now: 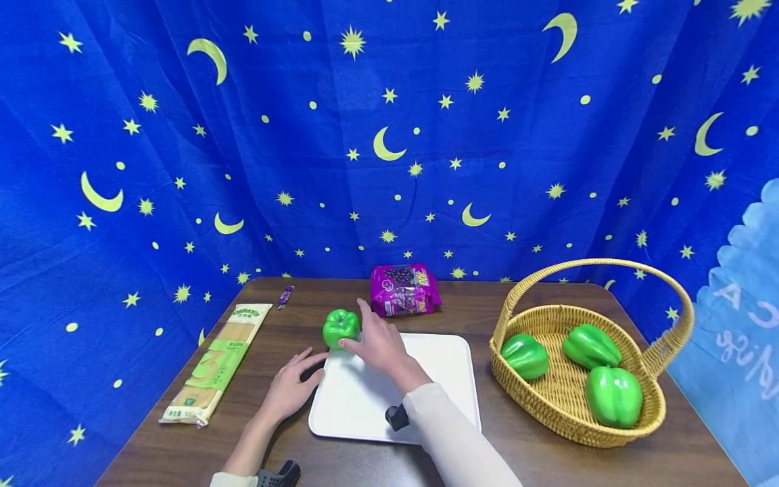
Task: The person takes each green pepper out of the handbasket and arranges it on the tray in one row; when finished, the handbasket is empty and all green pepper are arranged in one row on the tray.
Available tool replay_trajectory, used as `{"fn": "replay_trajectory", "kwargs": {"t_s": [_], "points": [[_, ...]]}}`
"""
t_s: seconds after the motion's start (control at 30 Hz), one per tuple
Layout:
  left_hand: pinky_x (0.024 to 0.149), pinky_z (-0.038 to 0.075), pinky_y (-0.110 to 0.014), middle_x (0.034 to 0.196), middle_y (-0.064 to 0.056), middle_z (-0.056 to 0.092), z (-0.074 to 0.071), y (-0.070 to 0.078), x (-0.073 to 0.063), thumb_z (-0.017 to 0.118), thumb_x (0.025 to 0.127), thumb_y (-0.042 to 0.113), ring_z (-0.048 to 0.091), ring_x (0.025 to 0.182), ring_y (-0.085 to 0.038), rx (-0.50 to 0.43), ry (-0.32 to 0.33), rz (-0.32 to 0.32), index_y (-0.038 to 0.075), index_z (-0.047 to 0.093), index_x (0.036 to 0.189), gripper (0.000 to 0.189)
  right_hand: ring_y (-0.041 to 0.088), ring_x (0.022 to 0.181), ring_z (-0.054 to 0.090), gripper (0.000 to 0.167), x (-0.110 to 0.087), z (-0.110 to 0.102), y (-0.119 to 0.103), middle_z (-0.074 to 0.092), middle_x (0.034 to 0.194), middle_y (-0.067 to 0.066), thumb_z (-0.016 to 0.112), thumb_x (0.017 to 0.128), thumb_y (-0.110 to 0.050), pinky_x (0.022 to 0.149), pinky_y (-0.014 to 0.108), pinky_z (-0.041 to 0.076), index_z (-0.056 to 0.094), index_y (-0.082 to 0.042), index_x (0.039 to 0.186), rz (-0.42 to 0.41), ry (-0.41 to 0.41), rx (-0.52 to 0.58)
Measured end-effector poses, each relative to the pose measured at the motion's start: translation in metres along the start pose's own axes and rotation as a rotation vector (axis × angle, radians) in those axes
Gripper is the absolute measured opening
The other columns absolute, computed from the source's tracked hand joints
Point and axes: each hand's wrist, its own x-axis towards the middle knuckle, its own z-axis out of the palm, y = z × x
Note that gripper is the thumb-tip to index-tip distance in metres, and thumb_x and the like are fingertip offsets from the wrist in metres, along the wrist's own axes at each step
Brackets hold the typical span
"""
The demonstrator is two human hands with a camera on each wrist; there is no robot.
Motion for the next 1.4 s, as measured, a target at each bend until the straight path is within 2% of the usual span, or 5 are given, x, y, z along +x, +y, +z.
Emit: {"fn": "replay_trajectory", "kwargs": {"t_s": [0.47, 0.73, 0.9, 1.1, 1.4], "points": [[0.105, 0.023, -0.066, 0.144, -0.014, 0.046, -0.001, 0.0, 0.001, 0.06, 0.093, 0.034, 0.032, 0.136, -0.039, -0.008, 0.005, 0.016, 0.031, 0.063, 0.127, 0.034, 0.021, 0.128, 0.045, 0.076, -0.004, -0.028, 0.002, 0.046, 0.143, 0.001, 0.071, 0.083, -0.048, 0.103, 0.047, 0.04, 0.037, -0.022, 0.147, -0.084, 0.023, 0.119], [0.107, 0.023, -0.064, 0.142, -0.014, 0.048, -0.001, 0.001, 0.0, 0.06, 0.093, 0.033, 0.033, 0.136, -0.037, -0.015, 0.019, 0.025, 0.03, 0.064, 0.126, 0.034, 0.017, 0.118, 0.053, 0.057, -0.01, -0.054, -0.005, 0.055, 0.133, -0.002, 0.07, 0.088, -0.036, 0.098, 0.039, 0.045, 0.05, -0.019, 0.138, -0.258, 0.085, 0.192], [0.106, 0.023, -0.065, 0.143, -0.015, 0.047, -0.001, 0.002, 0.0, 0.06, 0.093, 0.032, 0.033, 0.135, -0.039, -0.011, 0.018, 0.025, 0.029, 0.064, 0.126, 0.034, 0.014, 0.115, 0.055, 0.052, -0.019, -0.072, -0.007, 0.058, 0.128, -0.005, 0.071, 0.087, -0.034, 0.095, 0.036, 0.047, 0.055, -0.017, 0.133, -0.299, 0.104, 0.211], [0.105, 0.023, -0.066, 0.144, -0.015, 0.045, 0.0, 0.002, -0.001, 0.06, 0.093, 0.033, 0.032, 0.136, -0.04, -0.006, 0.013, 0.014, 0.029, 0.064, 0.126, 0.034, 0.011, 0.111, 0.056, 0.046, -0.032, -0.088, -0.001, 0.059, 0.125, -0.01, 0.071, 0.087, -0.035, 0.092, 0.032, 0.048, 0.059, -0.022, 0.129, -0.325, 0.117, 0.218], [0.104, 0.024, -0.067, 0.144, -0.014, 0.045, 0.001, -0.002, 0.0, 0.06, 0.092, 0.034, 0.032, 0.135, -0.041, -0.001, 0.017, 0.022, 0.031, 0.064, 0.126, 0.034, 0.01, 0.108, 0.058, 0.036, -0.046, -0.113, 0.012, 0.062, 0.121, -0.006, 0.071, 0.088, -0.027, 0.086, 0.037, 0.053, 0.063, -0.02, 0.122, -0.449, 0.191, 0.282]]}}
